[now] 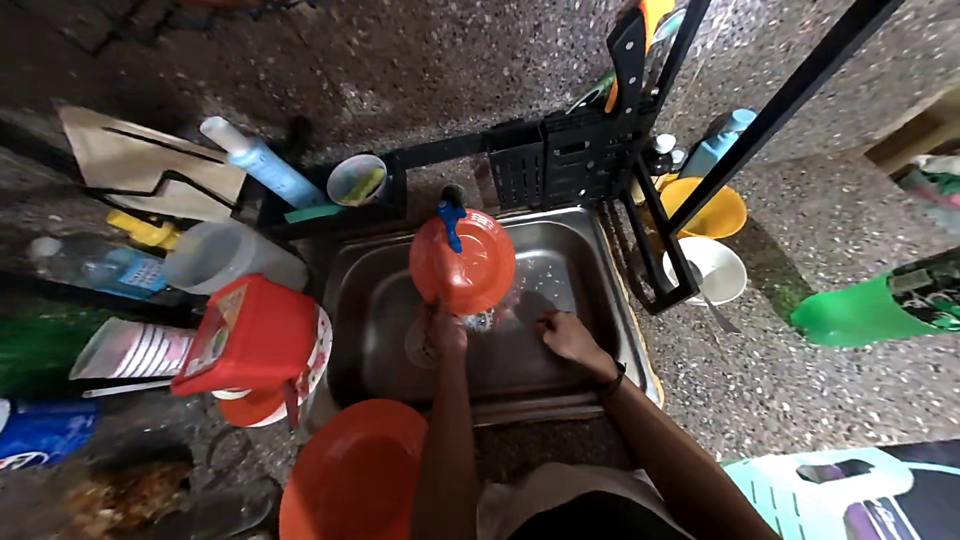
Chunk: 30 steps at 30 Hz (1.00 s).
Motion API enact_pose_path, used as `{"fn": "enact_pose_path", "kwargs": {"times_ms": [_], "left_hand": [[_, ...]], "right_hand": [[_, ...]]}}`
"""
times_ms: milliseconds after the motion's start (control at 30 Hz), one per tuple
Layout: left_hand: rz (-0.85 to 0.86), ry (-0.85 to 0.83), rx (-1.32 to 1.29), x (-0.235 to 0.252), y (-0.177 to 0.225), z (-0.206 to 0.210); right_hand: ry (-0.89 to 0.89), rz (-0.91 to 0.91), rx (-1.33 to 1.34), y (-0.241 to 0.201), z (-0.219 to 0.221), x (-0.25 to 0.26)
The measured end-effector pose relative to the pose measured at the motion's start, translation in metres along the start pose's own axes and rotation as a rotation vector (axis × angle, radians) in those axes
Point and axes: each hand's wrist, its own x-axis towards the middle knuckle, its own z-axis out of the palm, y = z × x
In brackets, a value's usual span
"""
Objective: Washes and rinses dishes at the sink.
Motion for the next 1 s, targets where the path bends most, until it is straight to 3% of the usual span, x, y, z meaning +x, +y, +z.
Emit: {"fn": "enact_pose_path", "kwargs": {"times_ms": [100,333,400,500,567,667,833,1000], "left_hand": [[-0.132,-0.057,-0.074,-0.005,-0.001,0.009],[-0.244,-0.107,-0.055,-0.002,-0.008,0.008],[-0.283,-0.181,-0.047,0.0,-0.011,0.006],[-0.321,-0.273,-0.036,0.0,-0.018,0.005],[-0.344,-0.319,-0.068,-0.002,-0.018,0.006],[-0.351,-0.329,-0.015,-0.003,-0.018,0.007],[-0.341,-0.338,0.325,-0.002,-0.019,0.007],[-0.361,-0.437,0.447,-0.012,-0.017,0.013]], "right_hand": [[0.004,0.006,-0.002,-0.001,0.0,0.0],[0.005,0.042,-0.025,-0.003,-0.001,-0.002],[0.069,0.114,0.04,-0.006,-0.004,-0.004],[0.309,0.159,0.299,0.0,-0.011,-0.003],[0.439,0.094,0.561,0.003,-0.014,-0.001],[0.407,-0.014,0.816,-0.001,-0.013,-0.003],[0.502,-0.156,0.664,0.005,-0.007,0.001],[0.656,-0.289,0.58,0.008,-0.003,-0.002]]}}
